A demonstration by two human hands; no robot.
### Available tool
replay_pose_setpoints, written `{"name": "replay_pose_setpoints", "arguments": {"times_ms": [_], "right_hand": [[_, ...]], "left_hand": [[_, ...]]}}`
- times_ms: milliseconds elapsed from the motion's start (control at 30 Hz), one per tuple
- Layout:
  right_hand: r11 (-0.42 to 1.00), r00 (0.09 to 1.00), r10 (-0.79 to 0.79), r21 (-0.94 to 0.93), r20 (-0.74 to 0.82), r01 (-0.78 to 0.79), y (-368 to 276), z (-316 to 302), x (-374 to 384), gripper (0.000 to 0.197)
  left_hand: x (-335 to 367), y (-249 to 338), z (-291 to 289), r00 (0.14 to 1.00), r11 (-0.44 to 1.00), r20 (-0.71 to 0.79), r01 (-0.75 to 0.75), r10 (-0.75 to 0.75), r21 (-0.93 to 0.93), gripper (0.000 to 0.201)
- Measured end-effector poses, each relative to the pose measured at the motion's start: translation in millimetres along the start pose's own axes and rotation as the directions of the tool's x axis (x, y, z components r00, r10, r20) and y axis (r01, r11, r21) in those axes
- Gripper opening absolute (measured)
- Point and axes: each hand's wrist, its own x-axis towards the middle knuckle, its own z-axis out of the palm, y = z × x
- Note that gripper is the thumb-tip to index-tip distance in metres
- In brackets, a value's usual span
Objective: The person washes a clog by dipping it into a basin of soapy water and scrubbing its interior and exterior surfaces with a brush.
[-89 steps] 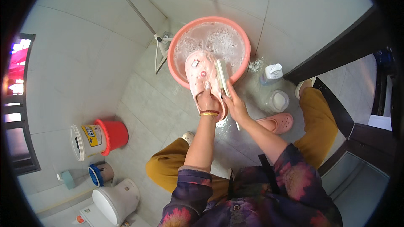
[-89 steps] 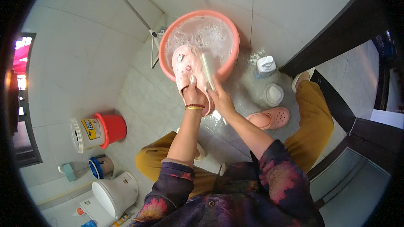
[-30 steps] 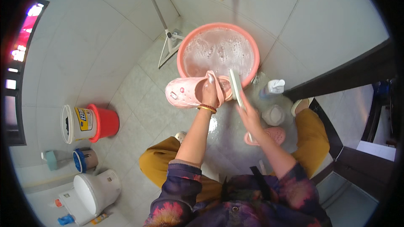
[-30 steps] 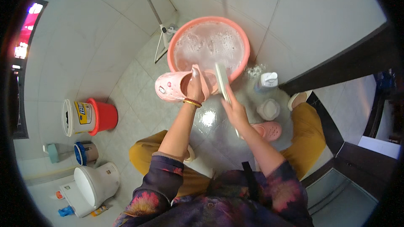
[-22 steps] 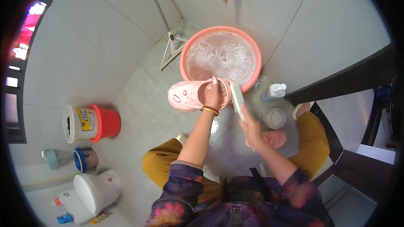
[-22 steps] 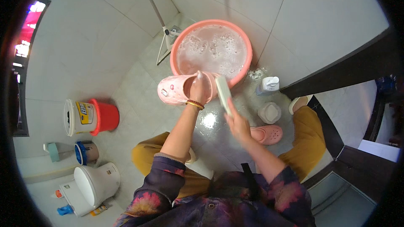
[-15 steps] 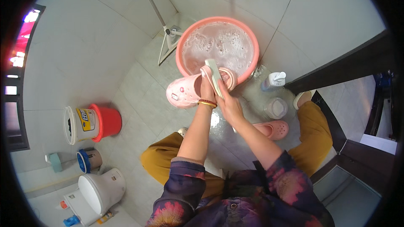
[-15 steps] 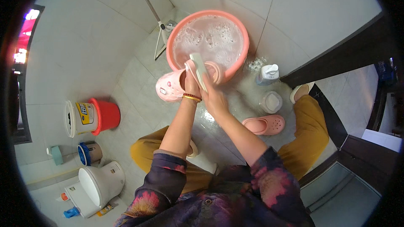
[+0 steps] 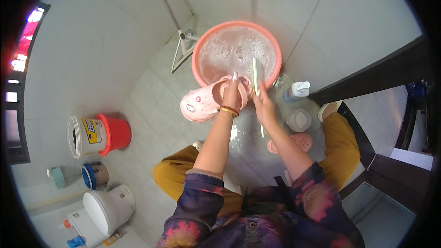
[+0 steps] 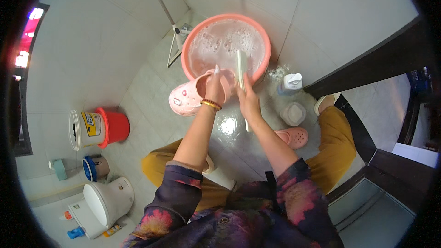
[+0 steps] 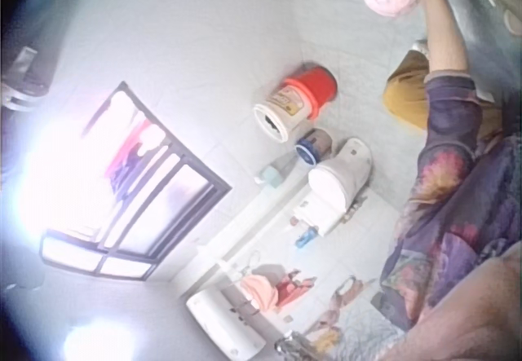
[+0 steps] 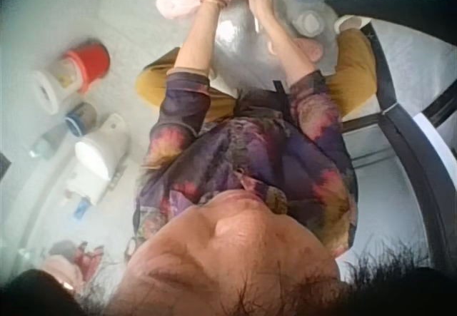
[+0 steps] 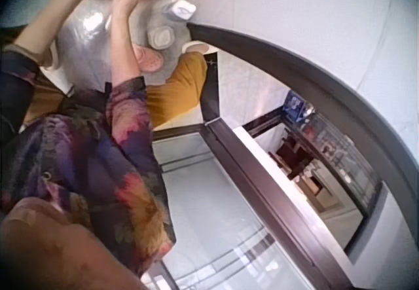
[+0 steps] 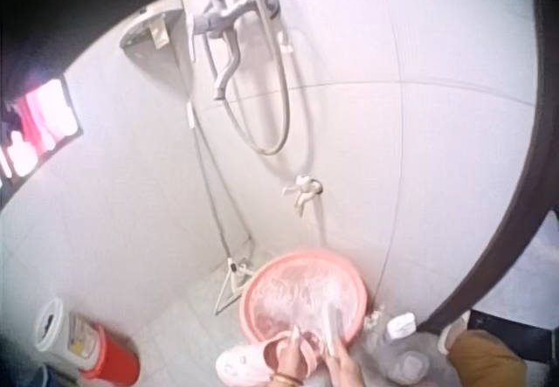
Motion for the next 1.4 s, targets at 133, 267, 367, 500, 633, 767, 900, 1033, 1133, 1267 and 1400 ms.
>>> {"name": "replay_pose_setpoints", "arguments": {"times_ms": [133, 267, 367, 500, 633, 767, 900, 1033, 1133, 1267, 1400], "right_hand": [[0.999, 0.997, -0.035, -0.026, 0.068, 0.037, 74, -12, -81, 0.058], [0.979, 0.992, 0.110, -0.177, 0.055, -0.099, 39, -6, -49, 0.058], [0.965, 0.996, 0.081, -0.252, 0.038, -0.069, 12, -15, 1, 0.056], [0.949, 0.988, -0.034, -0.304, 0.152, 0.080, 32, -22, -55, 0.060], [0.949, 0.986, -0.080, -0.291, 0.148, 0.121, 20, -19, -56, 0.061], [0.893, 0.985, 0.074, -0.450, 0.153, 0.003, -7, -23, 4, 0.061], [0.875, 0.955, -0.031, -0.453, 0.294, 0.168, 18, -17, -52, 0.064], [0.878, 0.978, -0.143, -0.437, 0.152, 0.196, 26, -19, -60, 0.065], [0.901, 0.990, -0.135, -0.410, 0.052, 0.144, 16, 1, -27, 0.062], [0.965, 0.999, 0.028, -0.258, -0.037, -0.037, 2, -7, 5, 0.061], [0.983, 0.986, -0.021, -0.177, 0.167, 0.051, 32, 7, -72, 0.063]], "left_hand": [[-2, -6, 25, 0.998, 0.999, -0.059, -0.012, 0.010, -0.038, 0.028], [-14, -6, 11, 0.991, 0.985, -0.006, -0.131, 0.132, 0.114, 0.022], [-8, -7, 20, 0.982, 0.979, -0.043, -0.177, 0.182, 0.101, 0.022], [-11, -9, 10, 0.992, 0.994, -0.072, -0.100, 0.102, 0.034, 0.020], [-9, -10, 6, 0.969, 0.962, 0.051, -0.246, 0.241, 0.119, 0.021], [-6, -10, 9, 0.994, 0.994, 0.038, -0.103, 0.102, 0.033, 0.021], [-4, -6, -13, 0.986, 0.982, -0.050, -0.155, 0.161, 0.109, 0.031], [-5, -16, -3, 0.988, 0.987, 0.003, -0.151, 0.151, 0.044, 0.033], [5, -7, 1, 0.991, 0.991, 0.020, -0.130, 0.130, -0.025, 0.033], [2, -13, 0, 0.998, 0.995, -0.029, -0.059, 0.057, -0.076, 0.030], [6, -9, -11, 0.984, 0.988, -0.084, -0.156, 0.157, 0.016, 0.032]]}}
